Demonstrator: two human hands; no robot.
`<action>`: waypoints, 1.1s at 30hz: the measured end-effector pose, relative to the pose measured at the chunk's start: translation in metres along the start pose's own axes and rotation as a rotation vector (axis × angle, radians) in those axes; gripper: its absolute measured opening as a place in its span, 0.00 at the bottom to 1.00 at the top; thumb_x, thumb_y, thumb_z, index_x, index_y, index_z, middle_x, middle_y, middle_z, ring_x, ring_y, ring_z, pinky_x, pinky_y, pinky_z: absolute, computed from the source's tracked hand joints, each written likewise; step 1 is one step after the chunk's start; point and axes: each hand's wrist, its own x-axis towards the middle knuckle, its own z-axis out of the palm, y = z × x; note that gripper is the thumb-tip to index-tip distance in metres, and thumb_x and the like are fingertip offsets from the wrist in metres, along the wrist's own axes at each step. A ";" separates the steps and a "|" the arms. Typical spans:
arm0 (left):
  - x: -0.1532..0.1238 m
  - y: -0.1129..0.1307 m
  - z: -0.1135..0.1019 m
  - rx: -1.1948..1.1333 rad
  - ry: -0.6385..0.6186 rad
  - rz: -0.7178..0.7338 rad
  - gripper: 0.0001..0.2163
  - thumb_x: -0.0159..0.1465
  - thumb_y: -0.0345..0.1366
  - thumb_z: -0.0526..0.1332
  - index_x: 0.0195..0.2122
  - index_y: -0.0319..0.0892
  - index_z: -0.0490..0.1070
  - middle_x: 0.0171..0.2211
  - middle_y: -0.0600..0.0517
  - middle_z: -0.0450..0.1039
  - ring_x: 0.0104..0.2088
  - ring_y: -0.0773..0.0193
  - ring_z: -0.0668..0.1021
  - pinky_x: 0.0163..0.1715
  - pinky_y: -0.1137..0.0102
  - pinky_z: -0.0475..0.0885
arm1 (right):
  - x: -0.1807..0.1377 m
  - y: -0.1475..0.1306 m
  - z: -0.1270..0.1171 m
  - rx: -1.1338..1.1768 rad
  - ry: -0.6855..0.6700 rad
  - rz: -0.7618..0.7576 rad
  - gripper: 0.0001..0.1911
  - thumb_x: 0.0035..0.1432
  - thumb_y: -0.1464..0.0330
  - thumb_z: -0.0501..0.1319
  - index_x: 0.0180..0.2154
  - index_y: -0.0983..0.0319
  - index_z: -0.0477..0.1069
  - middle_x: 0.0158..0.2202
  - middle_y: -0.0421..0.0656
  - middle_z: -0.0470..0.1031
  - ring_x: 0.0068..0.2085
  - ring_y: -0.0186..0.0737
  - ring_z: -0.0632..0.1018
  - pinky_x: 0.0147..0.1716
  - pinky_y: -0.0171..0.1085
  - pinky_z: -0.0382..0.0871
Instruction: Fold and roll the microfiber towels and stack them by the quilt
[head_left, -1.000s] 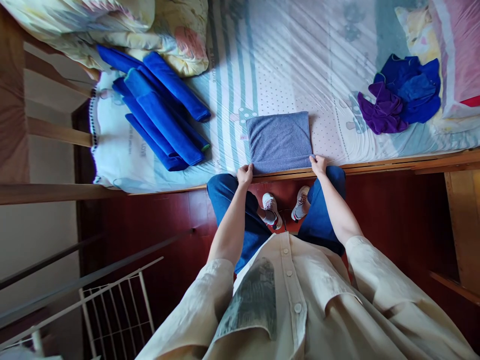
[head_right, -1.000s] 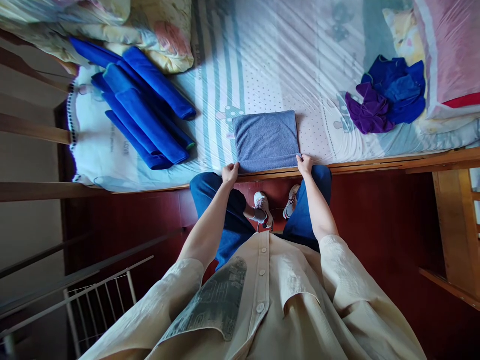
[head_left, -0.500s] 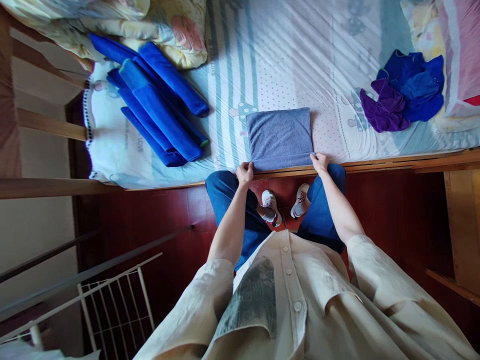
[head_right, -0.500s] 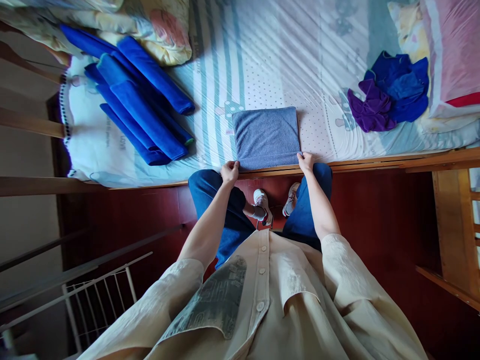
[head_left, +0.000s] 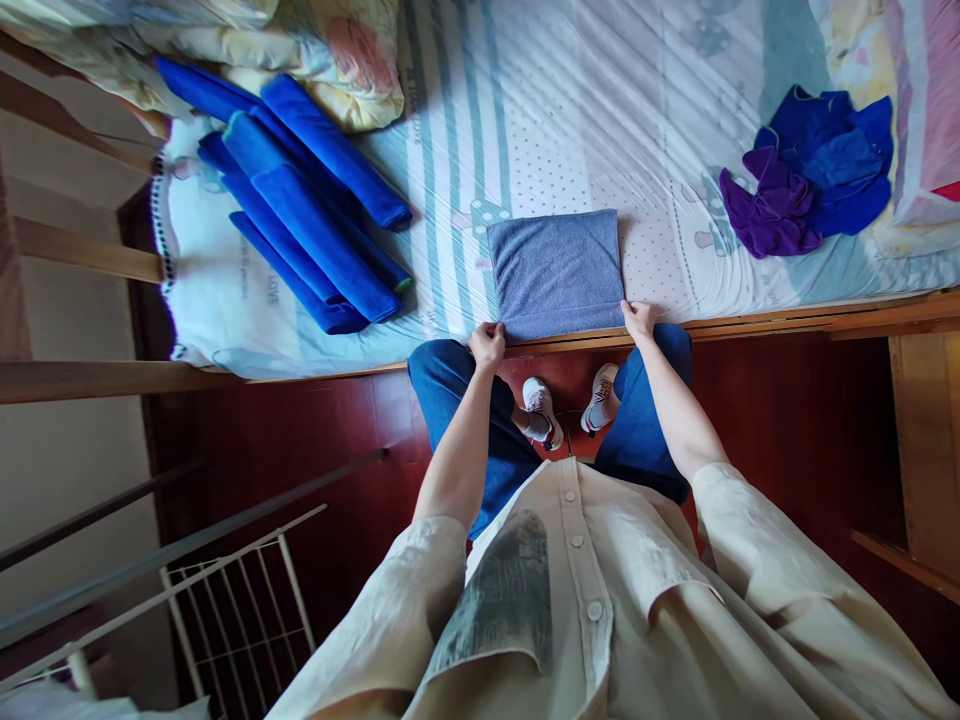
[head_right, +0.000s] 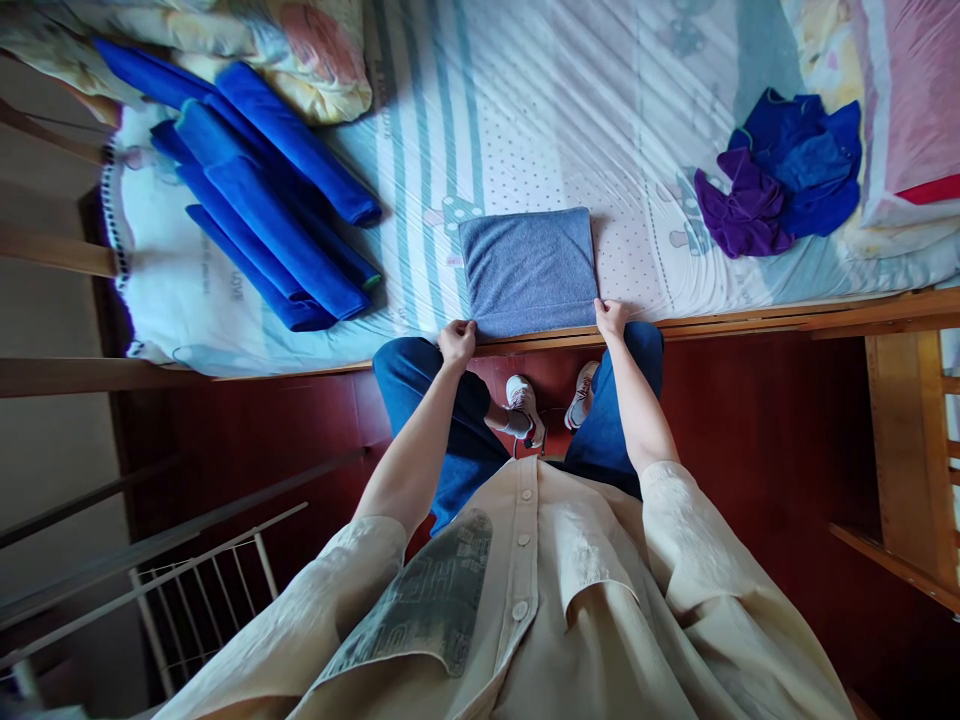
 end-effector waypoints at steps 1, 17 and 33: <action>0.000 0.000 0.000 -0.002 0.004 0.000 0.06 0.66 0.38 0.61 0.33 0.44 0.72 0.36 0.44 0.81 0.46 0.49 0.83 0.55 0.61 0.75 | 0.000 -0.001 0.000 -0.004 0.000 0.003 0.25 0.67 0.63 0.62 0.19 0.56 0.58 0.18 0.40 0.66 0.30 0.40 0.69 0.38 0.38 0.62; -0.001 -0.004 0.000 -0.017 0.037 0.106 0.04 0.68 0.37 0.61 0.41 0.43 0.74 0.37 0.44 0.80 0.46 0.49 0.83 0.57 0.58 0.75 | 0.007 0.014 0.002 -0.115 0.040 -0.128 0.13 0.70 0.61 0.62 0.38 0.62 0.80 0.35 0.52 0.82 0.41 0.51 0.79 0.48 0.45 0.74; -0.006 -0.016 -0.001 0.496 -0.331 0.674 0.35 0.67 0.28 0.54 0.77 0.28 0.58 0.77 0.30 0.58 0.79 0.44 0.60 0.78 0.46 0.56 | -0.016 0.013 -0.029 -0.454 -0.378 -0.653 0.32 0.69 0.71 0.63 0.72 0.64 0.69 0.75 0.54 0.66 0.77 0.55 0.67 0.75 0.60 0.63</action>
